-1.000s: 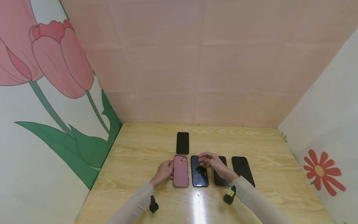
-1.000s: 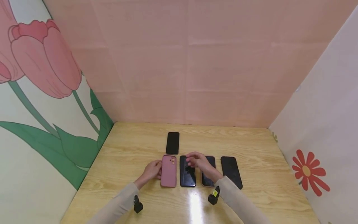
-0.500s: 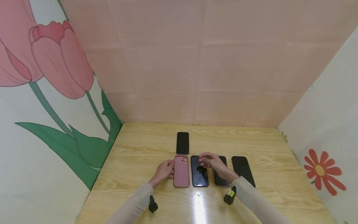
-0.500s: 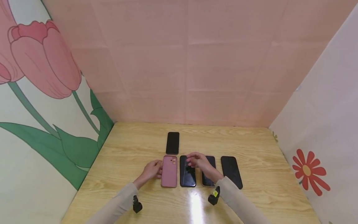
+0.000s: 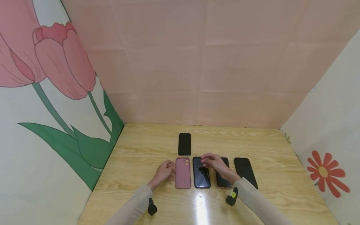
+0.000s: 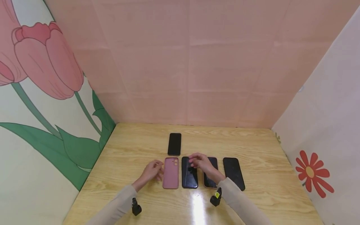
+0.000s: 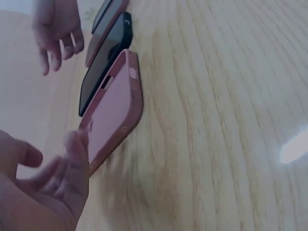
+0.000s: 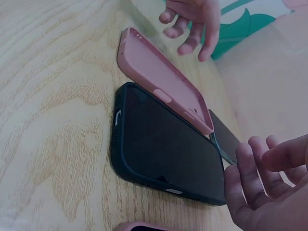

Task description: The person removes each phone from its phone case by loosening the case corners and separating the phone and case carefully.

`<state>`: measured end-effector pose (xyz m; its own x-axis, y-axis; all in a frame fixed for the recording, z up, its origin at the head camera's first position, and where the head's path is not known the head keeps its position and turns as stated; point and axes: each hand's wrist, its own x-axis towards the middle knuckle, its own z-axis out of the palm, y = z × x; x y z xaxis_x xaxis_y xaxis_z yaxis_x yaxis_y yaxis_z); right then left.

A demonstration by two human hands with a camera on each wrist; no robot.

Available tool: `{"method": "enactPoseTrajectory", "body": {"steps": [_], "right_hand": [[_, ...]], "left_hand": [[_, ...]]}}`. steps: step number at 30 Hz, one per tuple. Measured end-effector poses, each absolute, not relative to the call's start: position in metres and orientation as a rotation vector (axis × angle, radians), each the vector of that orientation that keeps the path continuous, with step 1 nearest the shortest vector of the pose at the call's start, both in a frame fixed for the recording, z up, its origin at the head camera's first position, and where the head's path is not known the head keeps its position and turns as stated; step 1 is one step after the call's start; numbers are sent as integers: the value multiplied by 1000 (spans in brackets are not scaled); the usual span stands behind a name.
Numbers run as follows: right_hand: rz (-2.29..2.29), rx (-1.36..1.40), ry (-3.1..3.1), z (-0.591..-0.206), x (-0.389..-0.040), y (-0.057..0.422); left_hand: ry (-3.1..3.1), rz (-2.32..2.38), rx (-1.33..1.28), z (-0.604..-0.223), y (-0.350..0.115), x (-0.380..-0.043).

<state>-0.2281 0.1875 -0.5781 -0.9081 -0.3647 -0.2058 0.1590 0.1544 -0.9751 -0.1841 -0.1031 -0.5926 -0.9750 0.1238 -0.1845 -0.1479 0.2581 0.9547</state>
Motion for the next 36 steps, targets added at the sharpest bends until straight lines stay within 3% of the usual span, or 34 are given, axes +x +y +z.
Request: {"method": "enactPoseTrajectory", "body": {"steps": [12,29,36], "right_hand": [[-1747,-250,2238,-573,-224,183],[-1251,-648,2998,-588,-236,182],[-1072,-589,3094,-587,-239,179]], "left_hand": [[2252,1765,135,-595,-96,-183],[2188,1815,180,-597,-90,-184],[2241,1763,219,-596,-87,-182]]}}
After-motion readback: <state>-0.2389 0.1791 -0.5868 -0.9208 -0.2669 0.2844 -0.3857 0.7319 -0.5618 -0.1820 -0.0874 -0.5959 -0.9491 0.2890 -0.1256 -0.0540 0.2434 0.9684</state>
